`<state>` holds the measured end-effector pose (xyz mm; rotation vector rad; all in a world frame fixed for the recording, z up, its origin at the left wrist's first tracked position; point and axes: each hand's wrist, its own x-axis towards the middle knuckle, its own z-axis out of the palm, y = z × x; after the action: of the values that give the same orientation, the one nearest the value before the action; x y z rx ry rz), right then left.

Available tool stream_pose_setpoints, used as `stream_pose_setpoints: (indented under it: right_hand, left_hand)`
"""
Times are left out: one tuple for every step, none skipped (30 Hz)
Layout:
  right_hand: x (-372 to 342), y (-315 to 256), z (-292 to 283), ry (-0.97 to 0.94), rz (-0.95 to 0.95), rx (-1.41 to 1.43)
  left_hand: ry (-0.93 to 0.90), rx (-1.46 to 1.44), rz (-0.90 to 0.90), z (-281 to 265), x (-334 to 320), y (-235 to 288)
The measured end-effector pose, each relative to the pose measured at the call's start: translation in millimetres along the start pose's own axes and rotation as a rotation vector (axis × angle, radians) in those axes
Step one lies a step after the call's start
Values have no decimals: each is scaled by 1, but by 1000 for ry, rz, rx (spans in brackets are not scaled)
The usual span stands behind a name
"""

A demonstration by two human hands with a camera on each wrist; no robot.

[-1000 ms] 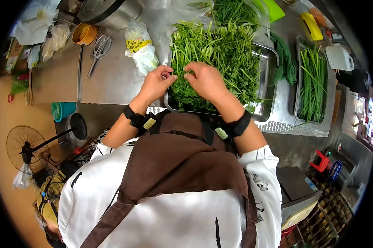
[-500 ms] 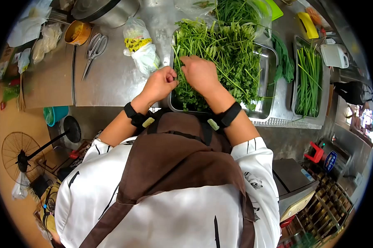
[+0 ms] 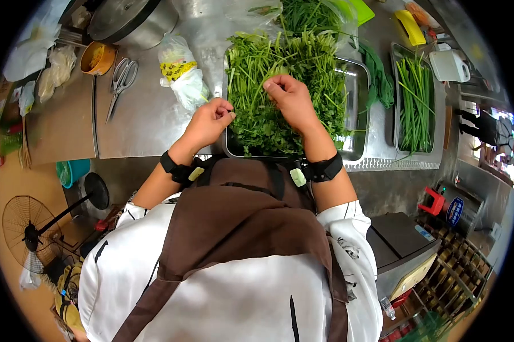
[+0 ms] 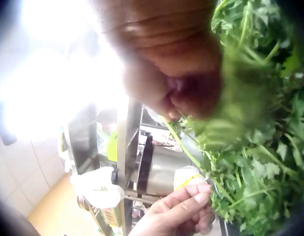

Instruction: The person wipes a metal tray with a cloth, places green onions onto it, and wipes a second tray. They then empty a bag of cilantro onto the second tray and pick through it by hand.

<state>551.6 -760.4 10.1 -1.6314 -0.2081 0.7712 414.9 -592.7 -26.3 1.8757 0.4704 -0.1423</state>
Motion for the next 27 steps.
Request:
stream_pose_setpoints:
  right_hand:
    - [-2, 0, -5, -38, 10, 85]
    - [-4, 2, -8, -33, 7, 90]
    - [-5, 3, -10, -35, -11, 127]
    - [-6, 5, -12, -38, -29, 164]
    - [-6, 10, -12, -36, -32, 169]
    - [-6, 15, -12, -76, -27, 251]
    - [-6, 18, -12, -116, -22, 332]
    - [-6, 18, -12, -114, -26, 337]
    - [-6, 19, -11, -133, -12, 448]
    - [-6, 19, -10, -153, 1, 558]
    - [-6, 20, -9, -153, -2, 562]
    - [-5, 21, -9, -135, -12, 532]
    - [-5, 22, -10, -115, -22, 501]
    - [-6, 20, -9, -111, -25, 505]
    - [-7, 16, -8, -51, -3, 482]
    - [-7, 15, -7, 6, 19, 460]
    - [-7, 17, -9, 8, 15, 486]
    - [-7, 17, -11, 9, 14, 490]
    - [-8, 17, -12, -6, 35, 513]
    - [-8, 17, -13, -21, 56, 534]
    - [-7, 20, -14, -22, 55, 537]
    - [-5, 25, -15, -31, 51, 555]
    - [-5, 24, -14, -42, 46, 573]
    - [-7, 21, -14, -46, 45, 574]
    - [-9, 16, -14, -88, -1, 602]
    - [-13, 8, -13, -130, -46, 629]
    - [-16, -3, -11, -148, -78, 645]
  left_hand:
    - [31, 24, 30, 0, 0, 2]
    - [63, 48, 58, 0, 0, 5]
    - [77, 44, 56, 0, -1, 12]
    - [76, 50, 59, 2, -1, 16]
    - [94, 9, 120, 5, -1, 20]
    - [110, -32, 181, 8, -1, 23]
    - [107, -27, 183, 12, 0, 29]
    - [47, -75, 200, 16, 1, 35]
    - [-12, -122, 216, 19, 1, 38]
    - [-14, -116, 216, 22, 4, 37]
    - [22, -18, 255, 24, 9, 36]
    - [57, 80, 295, 25, 12, 36]
    - [79, 86, 263, 25, 13, 36]
    - [74, 89, 266, 25, 13, 37]
    - [47, -45, 144, 25, 13, 36]
    - [21, -177, 21, 25, 14, 35]
    - [13, -310, 35, 25, 15, 30]
    - [12, -306, 36, 23, 17, 26]
    - [-3, -418, -27, 20, 18, 23]
    - [-17, -530, -91, 17, 19, 21]
    - [-30, -564, -107, 15, 20, 20]
    - [-29, -562, -107, 14, 20, 18]
    - [-23, -578, -115, 13, 21, 15]
    - [-14, -594, -123, 12, 21, 13]
    - [-9, -593, -121, 12, 21, 12]
    - [-9, -571, -115, 12, 20, 11]
    - [-11, -551, -110, 12, 19, 10]
